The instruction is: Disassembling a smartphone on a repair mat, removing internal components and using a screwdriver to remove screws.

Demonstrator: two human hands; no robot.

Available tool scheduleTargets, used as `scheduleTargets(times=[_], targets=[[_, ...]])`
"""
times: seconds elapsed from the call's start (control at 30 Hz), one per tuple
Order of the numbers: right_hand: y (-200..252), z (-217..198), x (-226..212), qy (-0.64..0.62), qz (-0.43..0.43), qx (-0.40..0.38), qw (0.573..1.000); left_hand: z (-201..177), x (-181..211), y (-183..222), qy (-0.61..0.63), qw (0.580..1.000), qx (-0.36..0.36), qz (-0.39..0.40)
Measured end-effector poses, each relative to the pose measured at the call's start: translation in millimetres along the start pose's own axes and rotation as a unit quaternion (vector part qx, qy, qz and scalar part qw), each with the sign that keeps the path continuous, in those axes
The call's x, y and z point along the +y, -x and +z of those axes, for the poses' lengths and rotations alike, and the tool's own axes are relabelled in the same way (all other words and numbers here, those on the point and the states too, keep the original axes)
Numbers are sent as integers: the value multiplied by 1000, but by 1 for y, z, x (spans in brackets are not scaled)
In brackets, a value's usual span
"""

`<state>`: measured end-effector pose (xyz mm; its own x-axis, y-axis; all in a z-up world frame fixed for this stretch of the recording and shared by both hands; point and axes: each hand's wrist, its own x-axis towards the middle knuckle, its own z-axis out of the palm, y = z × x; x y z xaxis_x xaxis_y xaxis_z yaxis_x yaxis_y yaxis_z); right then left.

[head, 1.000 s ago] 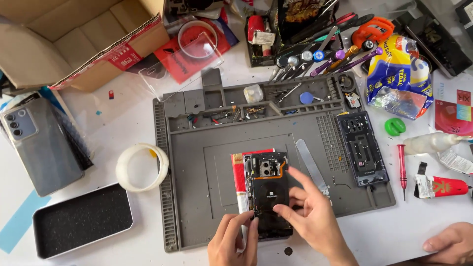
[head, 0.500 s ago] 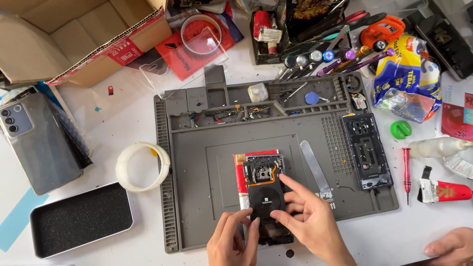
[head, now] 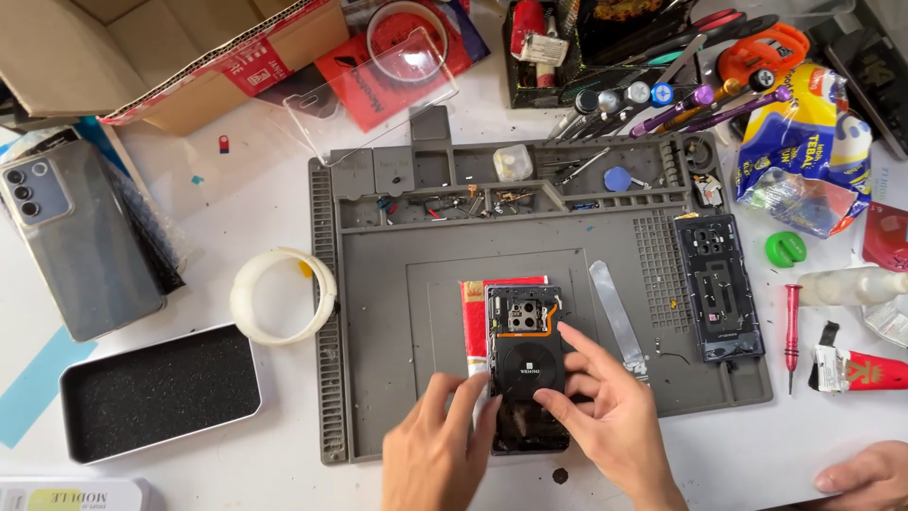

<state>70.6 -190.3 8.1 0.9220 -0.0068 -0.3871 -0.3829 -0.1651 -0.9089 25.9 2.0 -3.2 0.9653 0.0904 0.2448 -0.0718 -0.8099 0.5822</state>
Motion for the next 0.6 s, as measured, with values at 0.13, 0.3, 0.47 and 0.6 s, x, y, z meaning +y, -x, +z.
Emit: scheduleTargets(times=[0.13, 0.3, 0.47, 0.6], targets=[[1, 3, -7, 6, 6, 8, 1000, -12, -9, -18, -64, 992, -40, 101], [1, 3, -9, 16, 12, 7, 1000, -7, -13, -35, -67, 988, -25, 135], [3, 4, -18, 76, -14, 8, 997, 2, -17, -34, -31, 988, 13, 148], [4, 5, -19, 88, -47, -8, 995, 1, -16, -35, -38, 988, 26, 148]])
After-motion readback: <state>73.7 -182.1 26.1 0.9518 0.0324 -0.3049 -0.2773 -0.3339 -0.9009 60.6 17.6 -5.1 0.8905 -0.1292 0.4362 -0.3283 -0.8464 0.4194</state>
